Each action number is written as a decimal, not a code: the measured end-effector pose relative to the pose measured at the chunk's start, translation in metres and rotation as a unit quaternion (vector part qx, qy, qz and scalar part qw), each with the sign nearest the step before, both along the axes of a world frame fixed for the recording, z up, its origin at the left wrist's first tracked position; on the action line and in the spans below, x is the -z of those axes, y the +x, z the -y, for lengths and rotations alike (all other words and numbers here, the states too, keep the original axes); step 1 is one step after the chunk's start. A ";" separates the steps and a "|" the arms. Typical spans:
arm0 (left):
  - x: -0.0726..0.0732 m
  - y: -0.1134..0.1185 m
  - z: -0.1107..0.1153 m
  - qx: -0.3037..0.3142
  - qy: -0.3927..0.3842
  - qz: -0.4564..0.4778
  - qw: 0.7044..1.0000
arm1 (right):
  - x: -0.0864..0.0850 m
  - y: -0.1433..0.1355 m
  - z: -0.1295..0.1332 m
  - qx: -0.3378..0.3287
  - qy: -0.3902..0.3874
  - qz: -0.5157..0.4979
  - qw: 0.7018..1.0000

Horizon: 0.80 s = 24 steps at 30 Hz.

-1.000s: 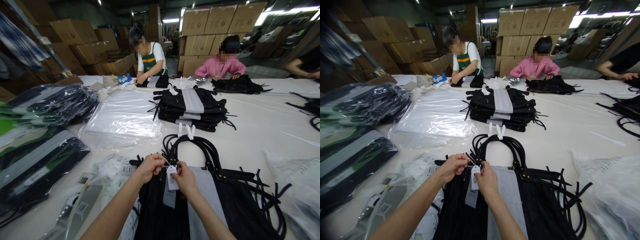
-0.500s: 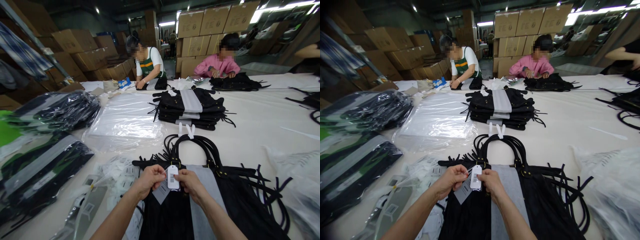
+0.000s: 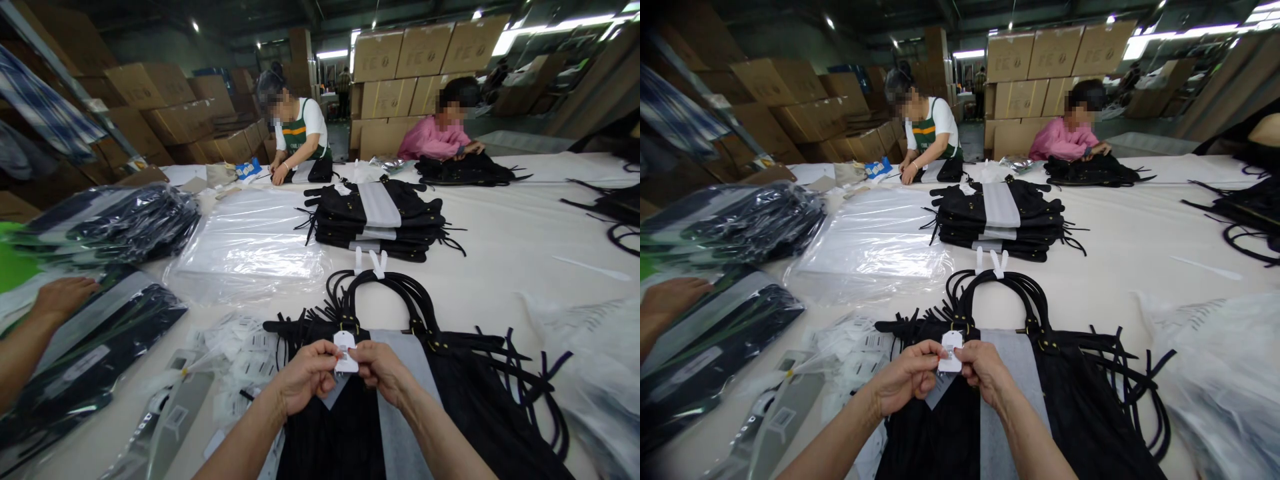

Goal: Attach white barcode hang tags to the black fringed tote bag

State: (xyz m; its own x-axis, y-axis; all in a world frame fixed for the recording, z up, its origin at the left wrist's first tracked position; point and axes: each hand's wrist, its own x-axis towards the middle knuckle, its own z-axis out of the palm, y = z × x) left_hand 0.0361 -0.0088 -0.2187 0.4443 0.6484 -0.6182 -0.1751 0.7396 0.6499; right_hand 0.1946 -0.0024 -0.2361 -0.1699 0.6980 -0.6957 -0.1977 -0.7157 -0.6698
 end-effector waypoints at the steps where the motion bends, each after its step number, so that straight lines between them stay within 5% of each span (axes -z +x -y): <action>1: 0.000 -0.001 0.002 0.006 -0.002 0.002 1.000 | 0.003 -0.002 0.002 0.011 0.001 -0.004 1.000; 16: -0.014 0.014 0.041 -0.030 -0.057 -0.024 0.998 | 0.016 -0.012 0.009 0.114 0.025 0.019 0.993; 24: -0.002 0.042 0.054 -0.156 -0.054 -0.001 0.986 | 0.015 -0.022 0.016 0.152 0.041 -0.018 0.987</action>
State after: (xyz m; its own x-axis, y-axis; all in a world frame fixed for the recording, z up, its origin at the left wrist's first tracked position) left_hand 0.0780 -0.0625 -0.2162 0.2318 0.6840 -0.6917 -0.4033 0.7146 0.5716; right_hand 0.1730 -0.0187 -0.2513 0.0321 0.7740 -0.6324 -0.4188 -0.5641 -0.7116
